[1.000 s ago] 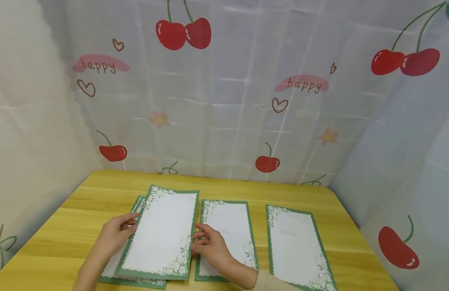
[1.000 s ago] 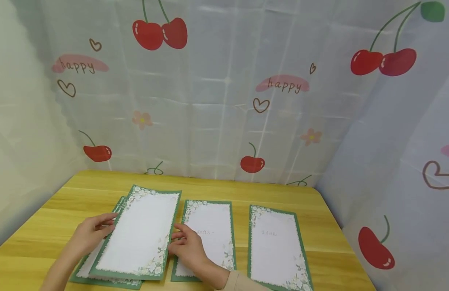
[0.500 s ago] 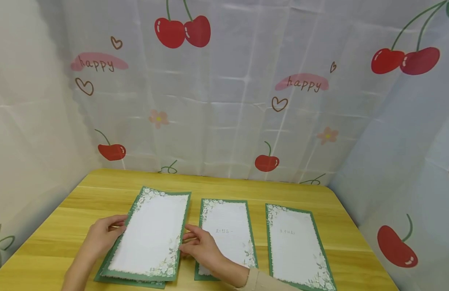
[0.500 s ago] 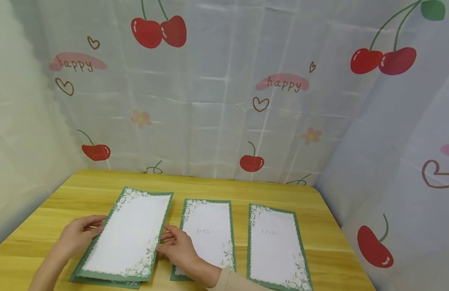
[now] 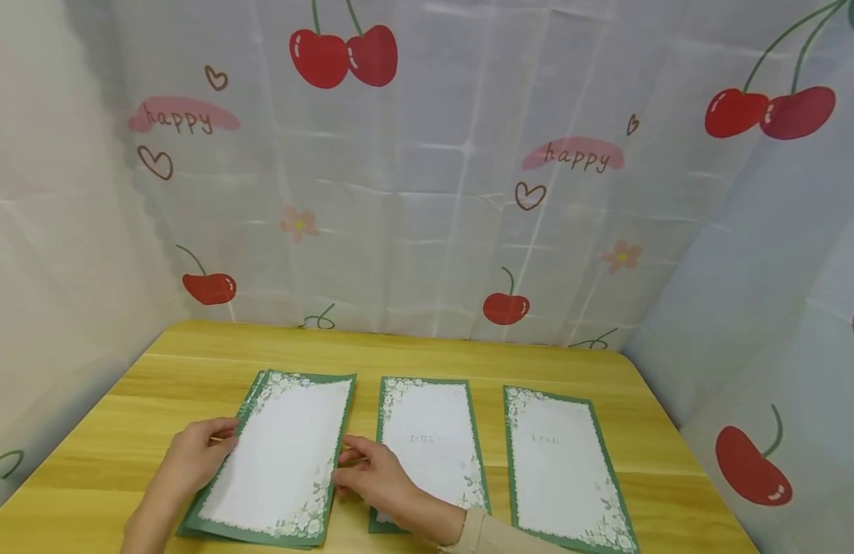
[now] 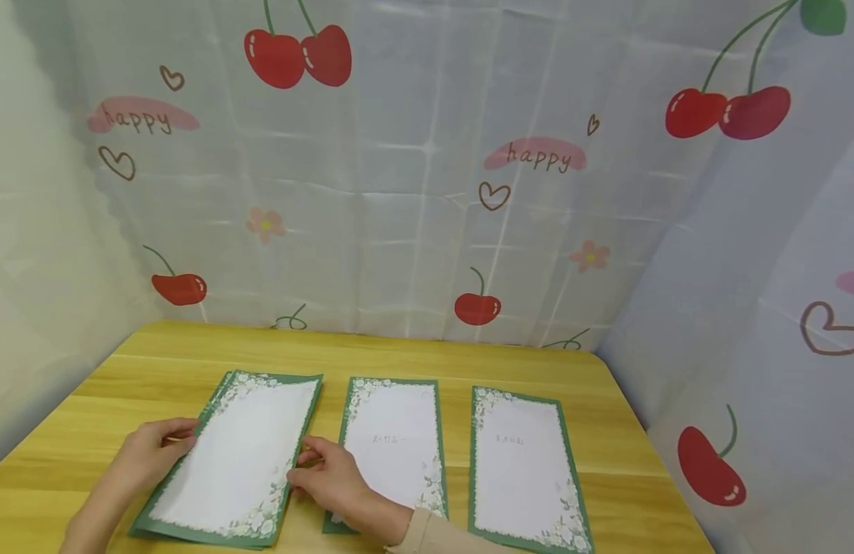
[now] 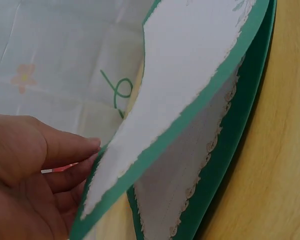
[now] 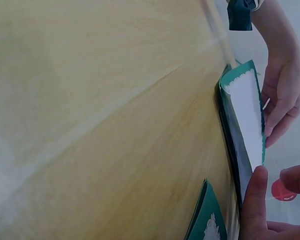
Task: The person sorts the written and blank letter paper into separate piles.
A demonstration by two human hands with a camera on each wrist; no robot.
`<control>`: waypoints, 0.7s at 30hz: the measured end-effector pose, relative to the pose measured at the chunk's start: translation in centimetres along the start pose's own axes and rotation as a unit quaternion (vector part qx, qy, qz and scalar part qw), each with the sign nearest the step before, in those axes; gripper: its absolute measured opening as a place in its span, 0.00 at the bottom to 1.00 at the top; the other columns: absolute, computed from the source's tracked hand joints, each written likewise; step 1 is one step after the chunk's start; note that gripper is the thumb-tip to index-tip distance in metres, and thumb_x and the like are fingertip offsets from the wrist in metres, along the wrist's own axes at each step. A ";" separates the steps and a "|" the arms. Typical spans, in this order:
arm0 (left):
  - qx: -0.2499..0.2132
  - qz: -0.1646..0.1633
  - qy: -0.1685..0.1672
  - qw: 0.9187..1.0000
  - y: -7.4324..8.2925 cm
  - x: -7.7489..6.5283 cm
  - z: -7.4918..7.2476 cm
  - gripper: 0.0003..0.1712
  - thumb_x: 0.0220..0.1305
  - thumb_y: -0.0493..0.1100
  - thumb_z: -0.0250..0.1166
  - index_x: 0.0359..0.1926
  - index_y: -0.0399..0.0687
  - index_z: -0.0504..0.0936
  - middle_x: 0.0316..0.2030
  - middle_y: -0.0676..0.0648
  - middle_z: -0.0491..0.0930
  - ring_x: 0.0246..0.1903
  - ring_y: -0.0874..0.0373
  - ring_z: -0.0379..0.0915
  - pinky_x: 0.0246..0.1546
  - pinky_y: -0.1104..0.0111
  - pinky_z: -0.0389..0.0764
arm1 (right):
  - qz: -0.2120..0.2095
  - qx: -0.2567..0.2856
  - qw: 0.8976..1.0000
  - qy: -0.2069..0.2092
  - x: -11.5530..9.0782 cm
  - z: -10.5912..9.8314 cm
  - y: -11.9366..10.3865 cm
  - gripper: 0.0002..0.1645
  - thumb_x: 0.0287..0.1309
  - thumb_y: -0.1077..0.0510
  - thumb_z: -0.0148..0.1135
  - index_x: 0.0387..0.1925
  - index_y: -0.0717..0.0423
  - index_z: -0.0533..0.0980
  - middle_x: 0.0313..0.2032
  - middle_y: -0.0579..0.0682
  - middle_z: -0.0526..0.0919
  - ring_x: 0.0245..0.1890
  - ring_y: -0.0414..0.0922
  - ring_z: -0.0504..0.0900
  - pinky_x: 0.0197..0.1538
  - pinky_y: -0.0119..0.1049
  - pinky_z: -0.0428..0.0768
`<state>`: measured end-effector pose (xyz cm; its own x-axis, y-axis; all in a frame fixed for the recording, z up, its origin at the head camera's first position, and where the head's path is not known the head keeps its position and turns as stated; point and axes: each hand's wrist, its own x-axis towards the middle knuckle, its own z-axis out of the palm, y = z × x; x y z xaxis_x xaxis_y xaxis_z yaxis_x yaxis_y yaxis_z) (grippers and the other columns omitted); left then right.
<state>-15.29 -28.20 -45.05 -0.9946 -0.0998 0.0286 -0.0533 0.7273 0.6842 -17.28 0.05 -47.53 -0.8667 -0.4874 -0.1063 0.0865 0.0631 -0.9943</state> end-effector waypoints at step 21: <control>0.059 0.012 -0.008 0.998 -0.6 -0.1 0.7 0.19 0.67 0.42 0.63 0.45 0.24 0.83 0.30 0.39 0.78 0.25 0.54 0.62 0.24 0.65 0.64 | 0.018 -0.058 0.998 -0.034 -0.1 -0.2 -0.1 0.35 0.62 0.63 0.64 0.66 0.75 0.65 0.29 0.48 0.77 0.15 0.40 0.77 0.26 0.35 0.82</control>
<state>-15.22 -28.09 -45.97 -0.9970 -0.0708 0.0321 -0.0380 0.8039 0.5936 -17.31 0.25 -47.40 -0.8285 -0.5407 -0.1461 0.0558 0.1798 -0.9821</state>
